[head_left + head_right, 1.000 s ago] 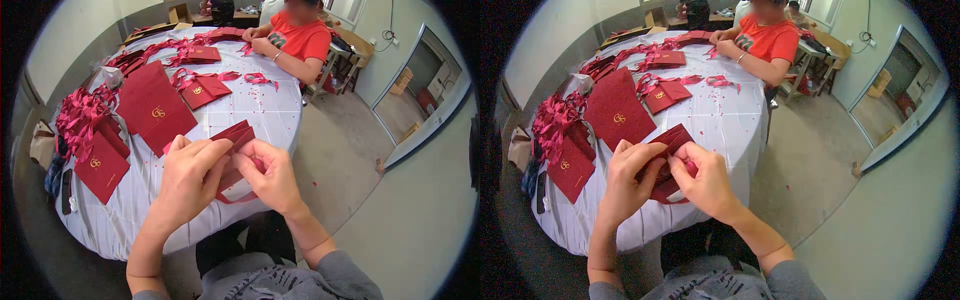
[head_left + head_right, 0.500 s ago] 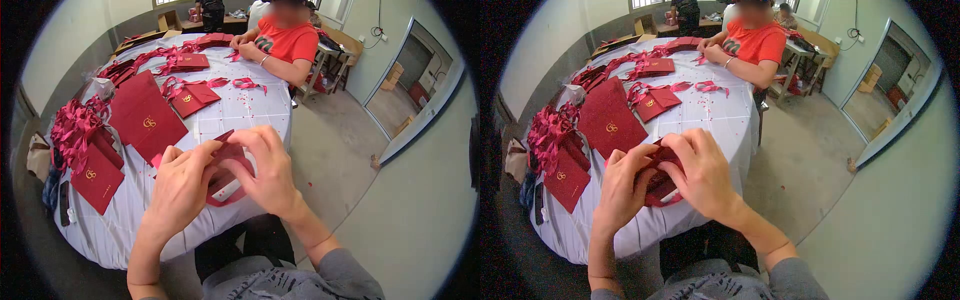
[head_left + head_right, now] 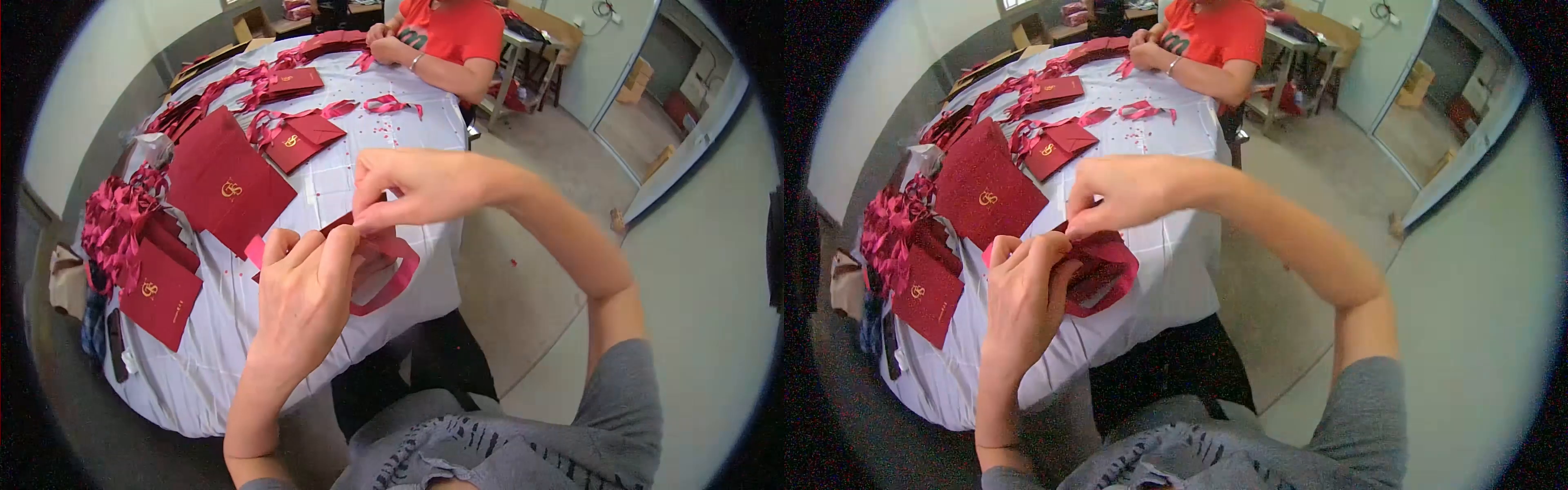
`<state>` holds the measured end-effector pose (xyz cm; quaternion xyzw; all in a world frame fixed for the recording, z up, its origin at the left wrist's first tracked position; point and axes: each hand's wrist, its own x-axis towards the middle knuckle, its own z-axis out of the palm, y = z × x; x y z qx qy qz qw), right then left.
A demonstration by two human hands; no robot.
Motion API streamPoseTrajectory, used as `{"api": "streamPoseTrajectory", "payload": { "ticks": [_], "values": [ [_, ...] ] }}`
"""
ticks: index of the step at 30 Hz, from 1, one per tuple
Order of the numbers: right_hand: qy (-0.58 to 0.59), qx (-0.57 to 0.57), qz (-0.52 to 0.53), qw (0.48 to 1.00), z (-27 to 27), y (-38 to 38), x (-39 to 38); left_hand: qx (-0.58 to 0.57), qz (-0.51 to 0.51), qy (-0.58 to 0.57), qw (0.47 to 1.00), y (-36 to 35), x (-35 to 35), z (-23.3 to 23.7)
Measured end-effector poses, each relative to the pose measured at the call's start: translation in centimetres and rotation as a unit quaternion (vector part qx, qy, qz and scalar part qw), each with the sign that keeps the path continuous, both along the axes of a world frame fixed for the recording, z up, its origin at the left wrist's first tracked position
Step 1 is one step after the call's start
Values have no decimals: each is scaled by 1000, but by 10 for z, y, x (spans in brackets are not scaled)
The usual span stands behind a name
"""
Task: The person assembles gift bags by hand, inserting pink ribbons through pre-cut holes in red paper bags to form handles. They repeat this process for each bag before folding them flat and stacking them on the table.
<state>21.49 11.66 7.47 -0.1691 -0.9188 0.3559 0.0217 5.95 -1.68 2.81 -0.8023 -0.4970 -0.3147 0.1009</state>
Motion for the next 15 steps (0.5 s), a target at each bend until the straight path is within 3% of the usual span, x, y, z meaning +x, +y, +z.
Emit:
{"api": "streamPoseTrajectory", "payload": {
  "ticks": [2, 3, 5, 6, 12, 14, 15],
  "values": [
    [5, 58, 74, 996, -1, 11, -8, 19, 31, 28, 999, -1, 4, 3],
    [-52, 63, 111, 990, 3, 18, -17, 15, 24, 37, 999, -2, 6, 4],
    [-103, 69, 56, 991, 17, 8, -21, 42, 43, 25, 998, -2, 10, 4],
    [-182, 89, 29, 979, 29, 4, -25, 40, 36, 32, 998, -2, 12, 4],
    [-189, 203, 79, 957, 31, -3, -40, 48, 68, 64, 994, -3, 19, 6],
    [-176, 184, 64, 965, 24, -3, -33, 47, 60, 28, 997, -3, 19, 3],
    [-113, 113, 31, 987, 14, 0, -29, 46, 59, 27, 997, -2, 18, 1]
  ]
}}
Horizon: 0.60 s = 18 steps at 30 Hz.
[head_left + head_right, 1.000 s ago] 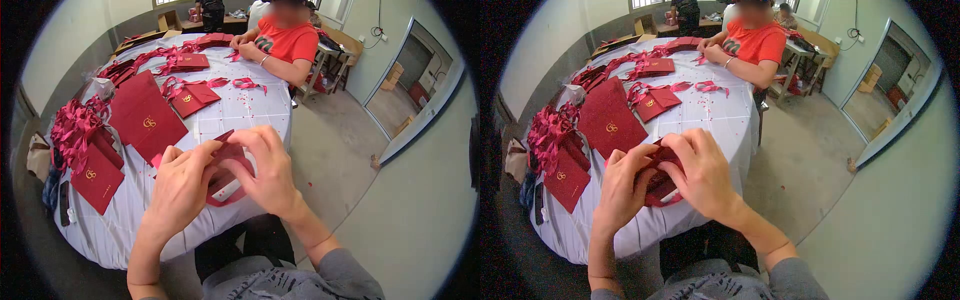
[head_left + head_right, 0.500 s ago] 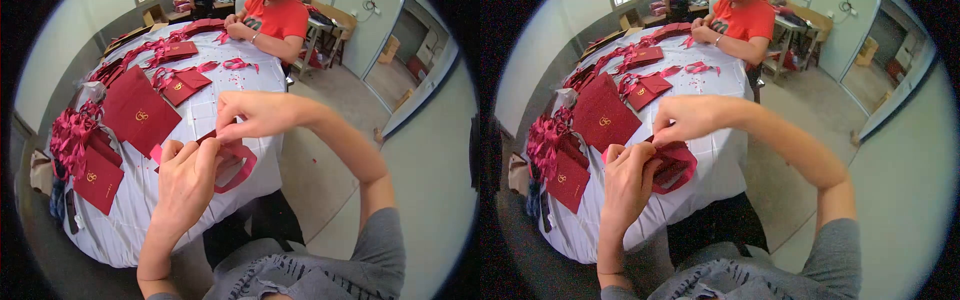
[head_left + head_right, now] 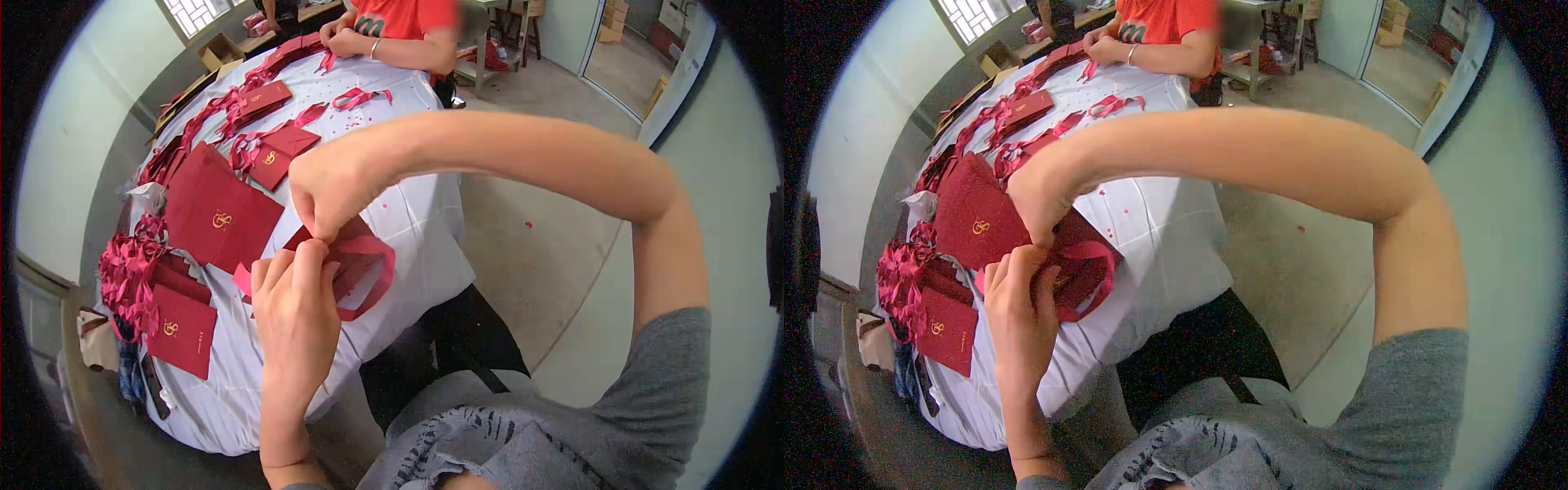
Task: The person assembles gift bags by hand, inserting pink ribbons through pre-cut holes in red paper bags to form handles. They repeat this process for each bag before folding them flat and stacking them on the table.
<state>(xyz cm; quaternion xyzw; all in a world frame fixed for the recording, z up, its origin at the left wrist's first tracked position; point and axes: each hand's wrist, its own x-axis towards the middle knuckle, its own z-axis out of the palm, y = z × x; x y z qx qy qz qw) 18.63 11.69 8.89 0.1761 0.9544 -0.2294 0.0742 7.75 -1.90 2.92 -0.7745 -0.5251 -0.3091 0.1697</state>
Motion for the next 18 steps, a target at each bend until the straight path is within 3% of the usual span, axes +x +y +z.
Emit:
{"api": "streamPoseTrajectory", "payload": {
  "ticks": [1, 3, 5, 9, 13, 18],
  "values": [
    [66, -70, -33, 995, -9, 3, 5, -16, -1, -20, 1000, 0, -2, -2],
    [106, -98, -71, 987, -25, 1, 9, -31, -3, -41, 999, 3, -6, -3],
    [288, -187, -91, 935, -32, -1, 10, -44, -24, -49, 998, 4, -10, -4],
    [373, -222, -135, 891, -28, 19, 7, -42, -13, -54, 998, 5, -6, -3],
    [383, -209, -228, 871, -31, 39, -4, -41, 2, -57, 998, 5, -8, -3],
    [504, -319, -267, 757, -37, 65, 1, -43, 4, -62, 997, 5, -10, -3]
  ]
}}
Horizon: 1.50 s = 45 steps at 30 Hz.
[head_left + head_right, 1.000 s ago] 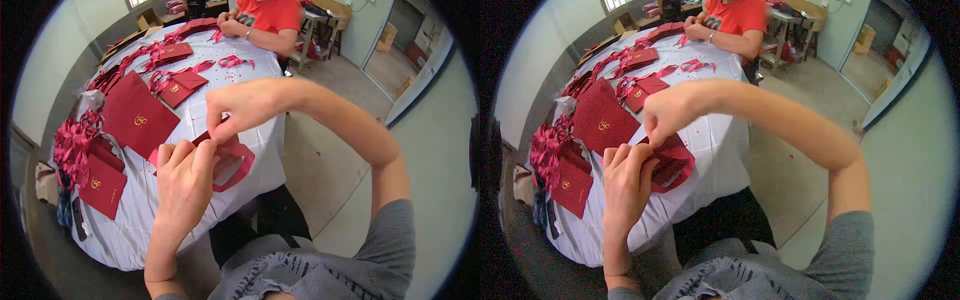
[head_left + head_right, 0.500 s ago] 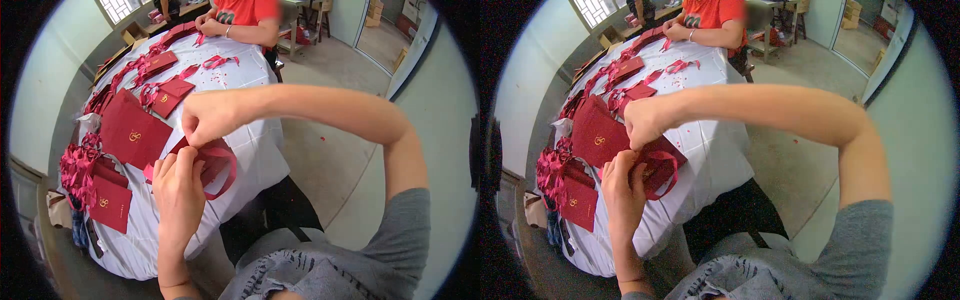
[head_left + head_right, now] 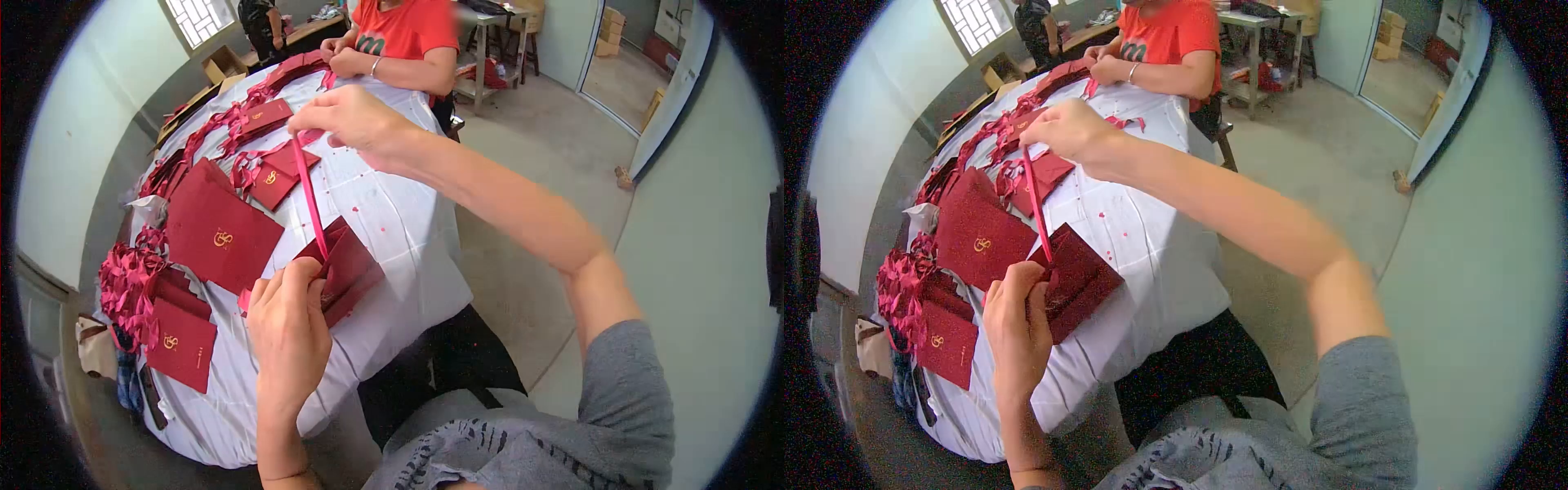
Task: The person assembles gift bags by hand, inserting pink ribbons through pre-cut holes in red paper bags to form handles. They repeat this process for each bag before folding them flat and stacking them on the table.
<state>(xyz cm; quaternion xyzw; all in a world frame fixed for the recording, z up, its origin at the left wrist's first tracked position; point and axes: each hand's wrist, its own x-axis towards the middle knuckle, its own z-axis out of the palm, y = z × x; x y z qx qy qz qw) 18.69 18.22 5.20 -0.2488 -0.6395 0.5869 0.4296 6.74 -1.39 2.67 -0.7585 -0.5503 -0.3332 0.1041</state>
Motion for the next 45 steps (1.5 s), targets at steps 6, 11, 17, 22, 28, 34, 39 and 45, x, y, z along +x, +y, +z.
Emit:
{"api": "streamPoseTrajectory", "payload": {
  "ticks": [6, 11, 17, 22, 28, 34, 39, 45],
  "values": [
    [122, -201, 399, 886, -66, -1, 10, -1, -11, -1, 1000, 2, -4, 0],
    [54, -126, 439, 888, -52, -34, 15, -2, -23, 15, 1000, 1, 1, 6],
    [-64, 57, 325, 942, -32, -48, 17, -16, 7, 11, 1000, 1, 0, 0],
    [-55, 168, 131, 976, -42, -65, 10, 37, -4, 20, 999, 7, -3, -4],
    [-153, 164, 169, 960, -33, -63, 24, 44, 5, 15, 999, 7, 0, -7],
    [-85, 231, 2, 969, -41, -83, 9, 77, -15, -19, 997, 12, -10, -12],
    [-57, 212, -41, 975, -46, -80, 3, 155, 70, -104, 980, -14, -48, 16],
    [-72, 182, 5, 981, -49, -78, -3, -86, 151, -174, 969, -31, -76, -11]
  ]
}}
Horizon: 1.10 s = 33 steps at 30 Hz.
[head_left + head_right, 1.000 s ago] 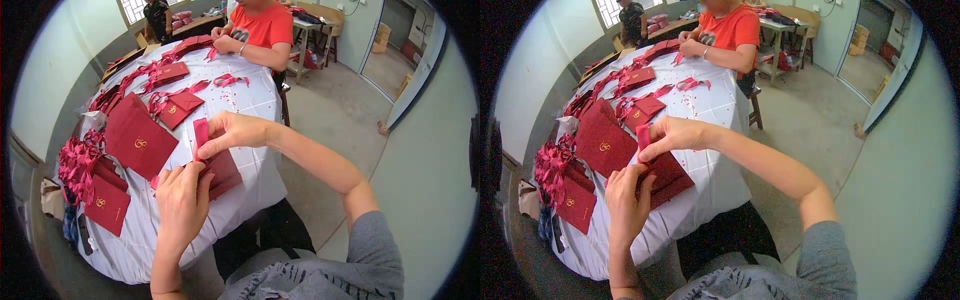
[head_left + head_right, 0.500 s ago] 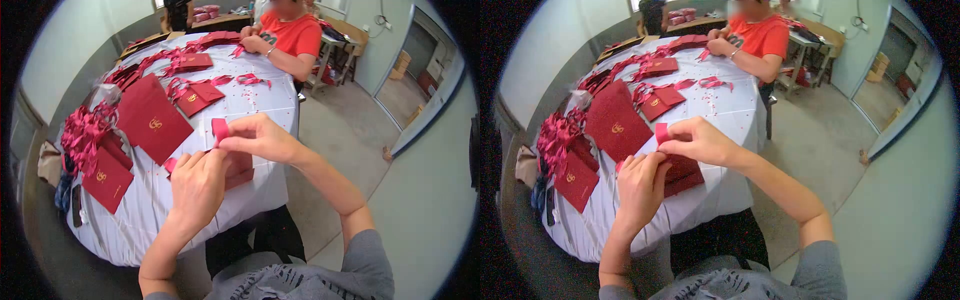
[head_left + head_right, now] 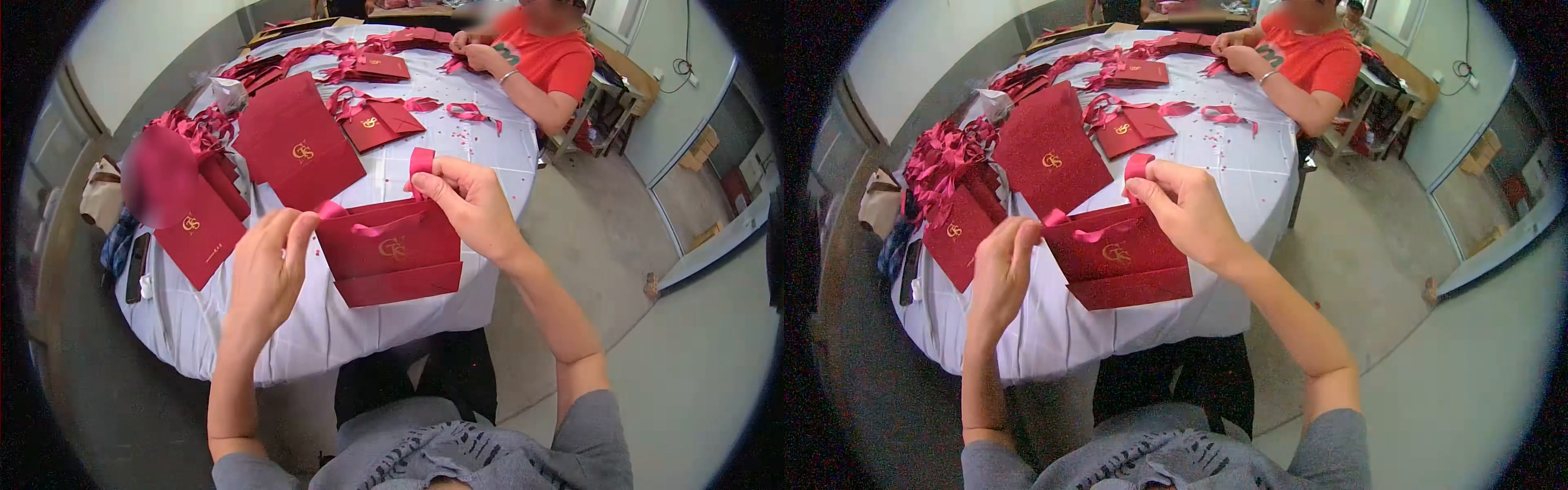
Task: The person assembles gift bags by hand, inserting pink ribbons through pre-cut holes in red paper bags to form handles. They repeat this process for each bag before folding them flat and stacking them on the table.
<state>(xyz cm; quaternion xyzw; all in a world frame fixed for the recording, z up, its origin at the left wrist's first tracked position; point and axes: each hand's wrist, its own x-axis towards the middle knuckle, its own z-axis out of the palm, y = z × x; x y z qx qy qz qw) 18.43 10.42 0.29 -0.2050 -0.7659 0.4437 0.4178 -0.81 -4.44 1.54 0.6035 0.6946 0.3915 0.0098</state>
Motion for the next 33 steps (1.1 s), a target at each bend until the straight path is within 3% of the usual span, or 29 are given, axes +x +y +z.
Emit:
{"api": "streamPoseTrajectory", "payload": {
  "ticks": [2, 3, 5, 9, 11, 14, 18, 26, 28, 33],
  "values": [
    [-18, 11, 12, 1000, 1, 2, -2, -90, -43, -194, 976, 4, -4, -3],
    [-18, 8, 15, 1000, 2, 3, -3, -89, -40, -196, 976, 9, -5, -7],
    [-19, -9, 36, 999, 4, 8, -3, -48, -96, -347, 932, 18, -8, -15],
    [-52, 34, 23, 998, -7, 13, -7, -61, -168, -430, 885, 32, -13, -19],
    [-55, 56, 27, 997, -10, 13, -11, -64, -175, -426, 885, 36, -8, -15],
    [-42, 73, 13, 996, -14, 3, -17, 8, -46, -159, 986, 44, 8, -11],
    [-26, 107, -36, 993, -25, -2, -22, 71, -8, -85, 994, 55, 12, -26],
    [-31, 143, -64, 987, -52, -10, -28, 19, 17, -166, 986, 53, 9, -64],
    [-54, 123, -66, 989, -55, -10, -30, 12, 26, -109, 994, 53, 7, -67],
    [-84, 109, -58, 989, -66, -5, -31, 14, 11, -98, 995, 56, 4, -79]
  ]
}}
